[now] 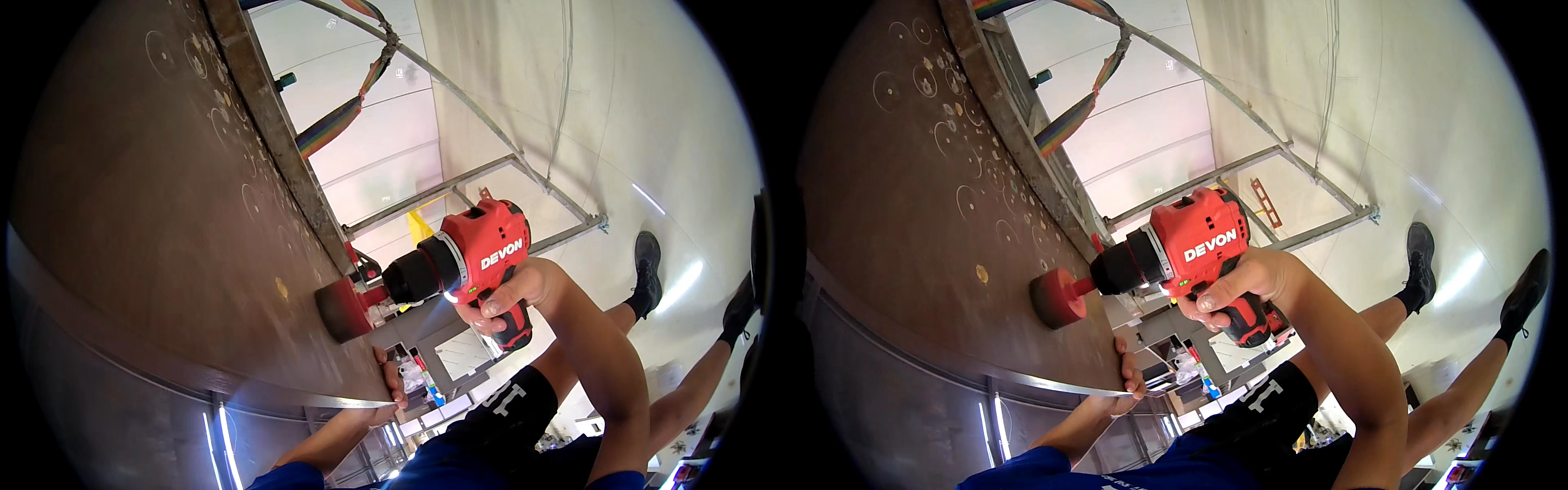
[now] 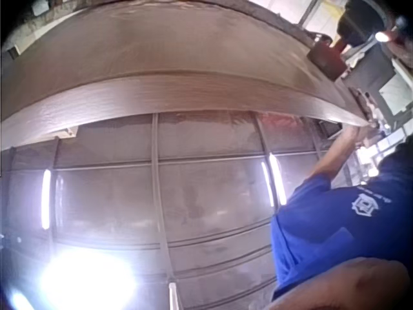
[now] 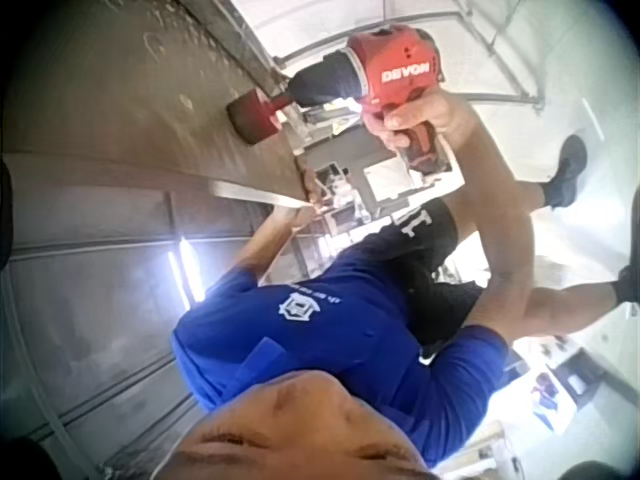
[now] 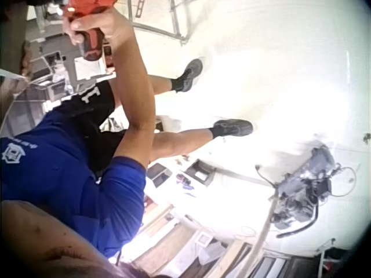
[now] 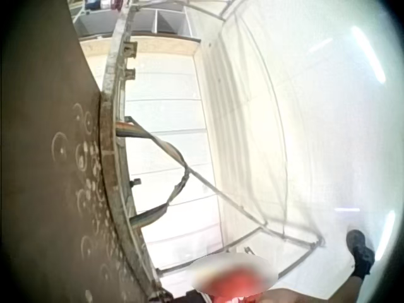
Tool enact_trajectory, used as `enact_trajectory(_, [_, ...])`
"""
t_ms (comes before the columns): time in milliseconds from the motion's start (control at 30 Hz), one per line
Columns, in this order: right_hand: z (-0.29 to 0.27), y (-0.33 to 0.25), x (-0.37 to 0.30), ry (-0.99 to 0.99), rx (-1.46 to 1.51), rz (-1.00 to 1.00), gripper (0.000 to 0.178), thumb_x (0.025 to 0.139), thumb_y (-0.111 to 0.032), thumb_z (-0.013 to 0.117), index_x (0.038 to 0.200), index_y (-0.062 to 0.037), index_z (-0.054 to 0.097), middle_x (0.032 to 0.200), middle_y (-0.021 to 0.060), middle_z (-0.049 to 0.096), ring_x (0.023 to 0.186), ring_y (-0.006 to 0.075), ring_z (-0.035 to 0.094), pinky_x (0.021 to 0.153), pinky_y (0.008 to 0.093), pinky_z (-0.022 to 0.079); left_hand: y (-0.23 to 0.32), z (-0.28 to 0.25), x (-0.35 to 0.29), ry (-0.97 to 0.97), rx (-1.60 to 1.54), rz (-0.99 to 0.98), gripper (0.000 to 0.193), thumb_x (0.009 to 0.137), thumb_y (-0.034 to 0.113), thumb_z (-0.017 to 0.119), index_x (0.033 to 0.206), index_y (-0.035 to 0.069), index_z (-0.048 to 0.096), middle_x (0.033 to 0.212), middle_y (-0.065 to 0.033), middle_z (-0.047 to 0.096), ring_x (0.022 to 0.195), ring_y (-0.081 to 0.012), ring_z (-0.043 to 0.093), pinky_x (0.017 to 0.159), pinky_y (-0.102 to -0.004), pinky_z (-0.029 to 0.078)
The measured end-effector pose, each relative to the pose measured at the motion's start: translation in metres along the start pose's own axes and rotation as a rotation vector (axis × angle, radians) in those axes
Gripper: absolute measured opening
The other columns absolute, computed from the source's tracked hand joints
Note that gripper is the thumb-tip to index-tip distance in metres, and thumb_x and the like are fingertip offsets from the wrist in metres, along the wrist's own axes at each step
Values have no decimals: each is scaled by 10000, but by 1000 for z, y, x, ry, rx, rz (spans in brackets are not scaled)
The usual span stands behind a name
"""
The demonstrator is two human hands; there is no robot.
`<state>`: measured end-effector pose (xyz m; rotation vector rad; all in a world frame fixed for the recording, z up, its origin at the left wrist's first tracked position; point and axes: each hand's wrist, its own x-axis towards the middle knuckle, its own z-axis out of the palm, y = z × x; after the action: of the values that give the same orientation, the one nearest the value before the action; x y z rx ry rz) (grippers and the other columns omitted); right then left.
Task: The person uses a cordless drill with a hole saw bit to cut circular holes in a patterned board clamped to a workbench. They drill multiple holes, remove the cutouts, and adjust the drill bit. Another person assists by marking the board with a square and pencil.
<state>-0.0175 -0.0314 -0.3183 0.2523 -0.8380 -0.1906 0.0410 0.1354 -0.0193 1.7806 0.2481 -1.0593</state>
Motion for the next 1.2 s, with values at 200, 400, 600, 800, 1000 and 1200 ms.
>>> enact_trajectory(200, [4,2,-1,15,-13,-28,336,754,-137,764,1012,21,616,789,118,626,582,168,574,575,321,487,1,7,2,-88,42,16,313,1026,396,439,1154,112,404,850,-137,626,729,-296,683,637,-464,582])
enact_trajectory(400, [1,3,0,1,-47,-43,346,757,-133,759,1030,19,610,788,116,624,592,173,576,576,323,488,3,7,4,-151,98,12,306,1037,377,433,1180,111,384,889,-137,637,756,-290,684,646,-454,581])
enact_trajectory(600, [3,-2,0,4,-21,-19,325,759,-136,759,1008,18,617,795,113,620,593,167,577,602,322,507,-1,1,5,-151,92,31,262,1042,346,431,1172,125,382,899,-128,639,755,-278,682,644,-444,584])
enact_trajectory(800, [4,2,1,17,-29,-10,321,749,-156,772,983,10,630,801,106,627,585,157,580,628,324,525,0,-6,3,-147,97,34,252,1038,345,443,1166,134,391,889,-116,637,765,-264,689,651,-438,597])
enact_trajectory(1000, [6,2,-1,31,-47,17,326,737,-202,782,928,12,627,767,91,608,598,143,584,631,306,508,0,-6,4,31,97,37,304,985,413,514,1109,140,465,764,-123,596,628,-328,672,537,-479,587])
enact_trajectory(1200, [4,5,2,-13,-46,-7,303,752,-185,756,940,8,619,751,75,585,596,141,577,633,310,496,1,-12,-1,201,89,-9,292,953,421,538,1080,162,493,699,-105,569,564,-321,633,491,-469,557])
